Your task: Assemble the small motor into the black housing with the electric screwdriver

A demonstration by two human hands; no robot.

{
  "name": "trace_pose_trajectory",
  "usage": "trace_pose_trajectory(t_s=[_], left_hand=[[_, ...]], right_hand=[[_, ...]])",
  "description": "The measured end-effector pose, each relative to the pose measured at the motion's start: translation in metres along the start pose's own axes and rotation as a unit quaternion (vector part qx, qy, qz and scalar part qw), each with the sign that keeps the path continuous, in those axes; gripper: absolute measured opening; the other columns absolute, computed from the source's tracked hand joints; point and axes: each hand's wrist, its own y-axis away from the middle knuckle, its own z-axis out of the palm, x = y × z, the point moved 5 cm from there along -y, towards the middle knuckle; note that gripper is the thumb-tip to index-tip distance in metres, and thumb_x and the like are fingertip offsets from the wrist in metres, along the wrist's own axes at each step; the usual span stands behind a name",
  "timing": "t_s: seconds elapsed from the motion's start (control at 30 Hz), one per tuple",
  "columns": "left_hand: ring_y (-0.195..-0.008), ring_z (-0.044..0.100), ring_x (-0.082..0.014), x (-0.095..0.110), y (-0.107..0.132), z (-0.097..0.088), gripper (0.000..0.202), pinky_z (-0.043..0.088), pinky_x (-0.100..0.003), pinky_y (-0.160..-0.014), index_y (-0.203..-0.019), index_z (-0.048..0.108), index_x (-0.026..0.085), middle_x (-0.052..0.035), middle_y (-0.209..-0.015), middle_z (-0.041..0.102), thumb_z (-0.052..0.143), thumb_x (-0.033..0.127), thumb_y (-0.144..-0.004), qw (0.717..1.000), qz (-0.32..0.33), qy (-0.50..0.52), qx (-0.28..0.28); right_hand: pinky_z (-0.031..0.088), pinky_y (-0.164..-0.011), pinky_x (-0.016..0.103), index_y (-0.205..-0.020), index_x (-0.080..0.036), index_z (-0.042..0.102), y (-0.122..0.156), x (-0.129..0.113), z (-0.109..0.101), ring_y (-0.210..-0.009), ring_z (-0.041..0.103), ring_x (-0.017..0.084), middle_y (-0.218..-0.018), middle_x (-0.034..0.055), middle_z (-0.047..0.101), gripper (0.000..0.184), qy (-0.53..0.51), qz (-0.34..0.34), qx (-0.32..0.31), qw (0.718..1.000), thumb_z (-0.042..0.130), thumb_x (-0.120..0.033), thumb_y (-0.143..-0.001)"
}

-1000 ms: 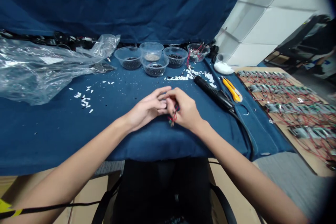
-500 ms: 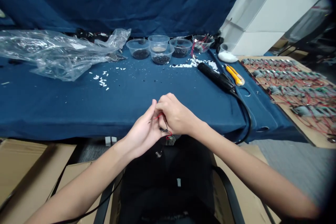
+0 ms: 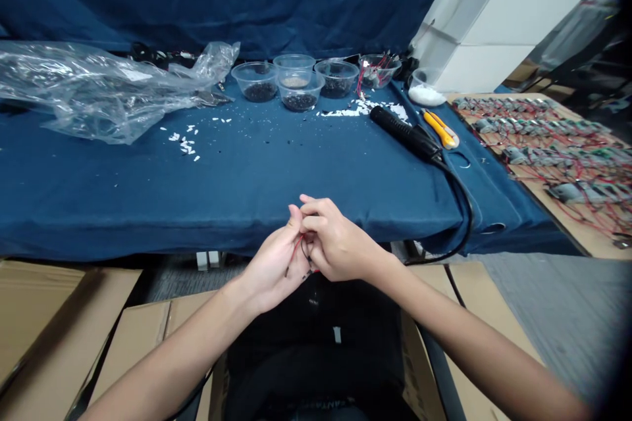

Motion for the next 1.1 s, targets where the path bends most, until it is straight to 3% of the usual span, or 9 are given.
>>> trace_pose_trajectory(t_s=[0.27,0.4,0.53,0.63,0.77,0.9,1.0,1.1], left_hand=[[-0.052,0.055,-0.0078,-0.015,-0.005,-0.012,0.043,0.047,-0.017,-0.054,-0.075,0.061,0.016,0.0015,-0.054,0.055,0.057,0.057,-0.086,0.999,0.015,-0.018,0.029],[-0.056,0.058,-0.0117,-0.015,-0.006,-0.013,0.049,0.048,-0.021,-0.056,-0.058,0.056,0.016,-0.0014,-0.050,0.054,0.059,0.057,-0.084,0.999,0.029,-0.029,0.017],[-0.064,0.059,-0.0123,-0.017,-0.008,-0.017,0.038,0.050,-0.023,-0.063,-0.079,0.065,0.016,-0.0019,-0.064,0.060,0.066,0.054,-0.081,0.999,0.031,-0.015,0.014],[-0.072,0.060,-0.0140,-0.018,-0.008,-0.021,0.040,0.051,-0.028,-0.071,-0.091,0.064,0.016,-0.0039,-0.079,0.061,0.065,0.055,-0.082,0.999,0.024,-0.026,0.004],[-0.079,0.061,-0.0166,-0.015,-0.006,-0.022,0.035,0.049,-0.035,-0.083,-0.096,0.059,0.016,-0.0046,-0.083,0.058,0.054,0.051,-0.091,0.994,-0.007,-0.104,-0.022],[-0.078,0.059,-0.0159,-0.011,-0.008,-0.017,0.039,0.044,-0.031,-0.081,-0.095,0.056,0.015,-0.0052,-0.082,0.059,0.053,0.054,-0.090,0.973,-0.079,-0.207,-0.063],[-0.074,0.057,-0.0161,-0.015,-0.015,-0.016,0.049,0.042,-0.031,-0.077,-0.093,0.053,0.015,-0.0044,-0.077,0.058,0.057,0.062,-0.083,0.964,-0.132,-0.212,-0.089],[-0.072,0.057,-0.0151,-0.023,-0.022,-0.021,0.046,0.042,-0.032,-0.078,-0.095,0.054,0.014,-0.0027,-0.075,0.056,0.060,0.058,-0.083,0.964,-0.144,-0.207,-0.087]], right_hand=[[0.039,-0.110,0.055,-0.119,-0.013,0.046,0.019,0.000,0.000,-0.117,0.053,0.023,-0.118,0.0145,0.056,0.045,-0.075,0.021,0.024,0.997,0.044,-0.003,-0.076],[0.037,-0.112,0.054,-0.125,-0.015,0.047,0.021,-0.001,-0.004,-0.130,0.047,0.025,-0.130,0.0137,0.055,0.050,-0.086,0.036,0.018,0.995,0.044,-0.003,-0.076],[0.037,-0.111,0.055,-0.129,-0.018,0.046,0.023,0.001,-0.010,-0.132,0.046,0.025,-0.132,0.0106,0.057,0.051,-0.071,0.031,0.006,0.997,0.047,-0.009,-0.079],[0.041,-0.108,0.054,-0.126,-0.020,0.049,0.023,0.010,-0.023,-0.127,0.051,0.026,-0.127,0.0105,0.060,0.046,-0.018,0.043,0.019,0.999,0.049,-0.010,-0.082],[0.046,-0.103,0.049,-0.111,-0.021,0.057,0.017,0.039,-0.052,-0.111,0.061,0.023,-0.104,0.0070,0.067,0.031,0.084,0.129,0.038,0.987,0.050,-0.007,-0.084],[0.047,-0.099,0.043,-0.107,-0.022,0.059,0.013,0.070,-0.075,-0.105,0.061,0.020,-0.104,0.0057,0.066,0.022,0.110,0.200,0.019,0.973,0.049,-0.011,-0.090],[0.050,-0.090,0.037,-0.107,-0.024,0.059,0.019,0.089,-0.078,-0.100,0.062,0.018,-0.103,0.0037,0.066,0.020,0.088,0.258,0.000,0.962,0.047,-0.016,-0.094],[0.051,-0.082,0.033,-0.107,-0.025,0.060,0.025,0.097,-0.074,-0.096,0.062,0.017,-0.102,0.0025,0.065,0.017,0.062,0.295,-0.011,0.953,0.047,-0.021,-0.096]])
